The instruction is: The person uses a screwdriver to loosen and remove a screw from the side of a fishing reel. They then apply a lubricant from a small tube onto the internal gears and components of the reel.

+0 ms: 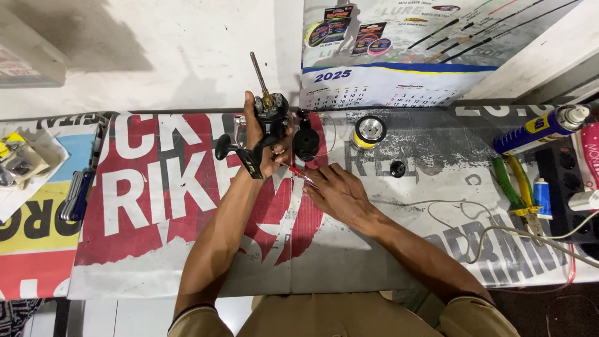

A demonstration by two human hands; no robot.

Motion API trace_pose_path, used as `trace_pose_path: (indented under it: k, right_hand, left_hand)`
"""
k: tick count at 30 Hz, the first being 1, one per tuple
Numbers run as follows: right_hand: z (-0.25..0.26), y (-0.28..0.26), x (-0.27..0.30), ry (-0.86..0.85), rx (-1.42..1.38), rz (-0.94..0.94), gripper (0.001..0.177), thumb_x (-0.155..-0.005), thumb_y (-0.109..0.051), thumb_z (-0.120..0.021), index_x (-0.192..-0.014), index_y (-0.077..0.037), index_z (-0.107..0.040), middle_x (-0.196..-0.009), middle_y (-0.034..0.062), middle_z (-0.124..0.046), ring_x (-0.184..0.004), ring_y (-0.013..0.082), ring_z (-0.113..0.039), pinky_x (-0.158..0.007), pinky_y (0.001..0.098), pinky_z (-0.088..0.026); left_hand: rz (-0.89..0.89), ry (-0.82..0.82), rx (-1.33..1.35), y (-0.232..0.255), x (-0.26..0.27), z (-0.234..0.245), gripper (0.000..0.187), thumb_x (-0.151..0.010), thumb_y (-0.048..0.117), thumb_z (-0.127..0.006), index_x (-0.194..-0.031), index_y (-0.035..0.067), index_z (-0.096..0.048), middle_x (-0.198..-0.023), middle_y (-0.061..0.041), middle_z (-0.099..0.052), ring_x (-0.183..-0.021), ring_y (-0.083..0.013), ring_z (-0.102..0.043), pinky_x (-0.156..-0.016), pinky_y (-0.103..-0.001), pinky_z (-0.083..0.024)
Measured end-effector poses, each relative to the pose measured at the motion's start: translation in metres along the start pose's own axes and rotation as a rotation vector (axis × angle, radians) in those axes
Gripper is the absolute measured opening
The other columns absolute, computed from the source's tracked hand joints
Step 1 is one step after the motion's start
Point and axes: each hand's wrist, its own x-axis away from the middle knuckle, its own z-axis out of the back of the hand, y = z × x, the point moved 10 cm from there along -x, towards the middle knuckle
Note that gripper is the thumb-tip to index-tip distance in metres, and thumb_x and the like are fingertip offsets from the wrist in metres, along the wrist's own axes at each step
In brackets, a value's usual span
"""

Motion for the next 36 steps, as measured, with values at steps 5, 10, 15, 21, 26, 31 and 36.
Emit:
trace_pose_path:
  k: [5,10,15,21,26,31,36]
  right_hand:
    - [0.003,0.018,0.012,0.079,-0.084,-0.004,0.019,-0.097,-0.033,-0.066,-0.104,-0.017,-0.076,-0.084,0.0056,-0.066,-0.08,0.0247,-0.065,-0.062,0.0327,-0.052]
    - [0.059,0.031,-0.001,0.232,-0.303,-0.061,0.012,-0.098,-0.023,-0.069,-0.104,-0.017,-0.077,-0.082,0.0024,-0.066,-0.077,0.0242,-0.065,-0.068,0.0296,-0.054]
    - [0.095,0.064,0.016,0.339,-0.272,-0.136,0.008,-0.098,-0.017,-0.071,-0.102,-0.014,-0.078,-0.08,0.003,-0.066,-0.074,0.0248,-0.065,-0.072,0.0327,-0.055]
    - [0.121,0.102,0.054,0.439,-0.216,-0.243,0.009,-0.094,-0.014,-0.077,-0.102,-0.011,-0.077,-0.078,0.0077,-0.068,-0.074,0.0305,-0.068,-0.071,0.0383,-0.057]
    - [0.127,0.125,0.08,0.42,-0.198,-0.349,0.013,-0.094,-0.014,-0.075,-0.107,-0.014,-0.077,-0.08,0.0068,-0.069,-0.079,0.0293,-0.07,-0.075,0.0378,-0.058]
    - [0.147,0.147,0.113,0.349,-0.106,-0.455,0.016,-0.092,-0.018,-0.078,-0.108,-0.017,-0.075,-0.082,0.0043,-0.07,-0.081,0.0276,-0.07,-0.076,0.0374,-0.059]
    - [0.141,0.204,0.165,0.113,-0.04,-0.876,0.031,-0.085,-0.017,-0.081,-0.116,-0.018,-0.077,-0.089,0.0061,-0.076,-0.092,0.0317,-0.07,-0.082,0.0464,-0.057]
  left_hand:
    - [-0.042,0.074,-0.08,-0.008,-0.002,0.01,0.084,-0.075,0.09,-0.043,-0.084,0.008,-0.058,-0.063,-0.008,-0.052,-0.032,-0.0118,-0.036,-0.022,-0.024,-0.028]
    - [-0.001,0.064,-0.064,-0.03,-0.009,0.014,0.085,-0.078,0.089,-0.039,-0.084,0.007,-0.058,-0.06,-0.008,-0.054,-0.03,-0.0105,-0.035,-0.023,-0.024,-0.028]
    - [-0.031,0.063,0.008,-0.032,0.002,-0.009,0.086,-0.065,0.09,-0.04,-0.088,0.008,-0.06,-0.059,-0.012,-0.055,-0.028,-0.016,-0.039,-0.024,-0.028,-0.029]
    - [-0.184,0.012,-0.023,-0.05,0.014,-0.048,0.081,-0.074,0.081,-0.042,-0.093,0.004,-0.06,-0.065,-0.012,-0.058,-0.033,-0.0142,-0.038,-0.028,-0.025,-0.031]
    - [-0.175,-0.188,-0.065,-0.088,0.0,-0.069,0.081,-0.078,0.081,-0.038,-0.096,0.004,-0.058,-0.068,-0.011,-0.052,-0.036,-0.0115,-0.037,-0.031,-0.024,-0.03]
    - [-0.188,-0.322,-0.012,-0.104,-0.002,-0.09,0.086,-0.078,0.08,-0.042,-0.099,-0.002,-0.053,-0.071,-0.015,-0.05,-0.036,-0.012,-0.039,-0.031,-0.023,-0.034]
    - [-0.295,-0.263,-0.002,-0.071,0.01,-0.075,0.079,-0.075,0.08,-0.043,-0.095,0.004,-0.055,-0.067,-0.011,-0.051,-0.033,-0.0122,-0.037,-0.032,-0.024,-0.033]
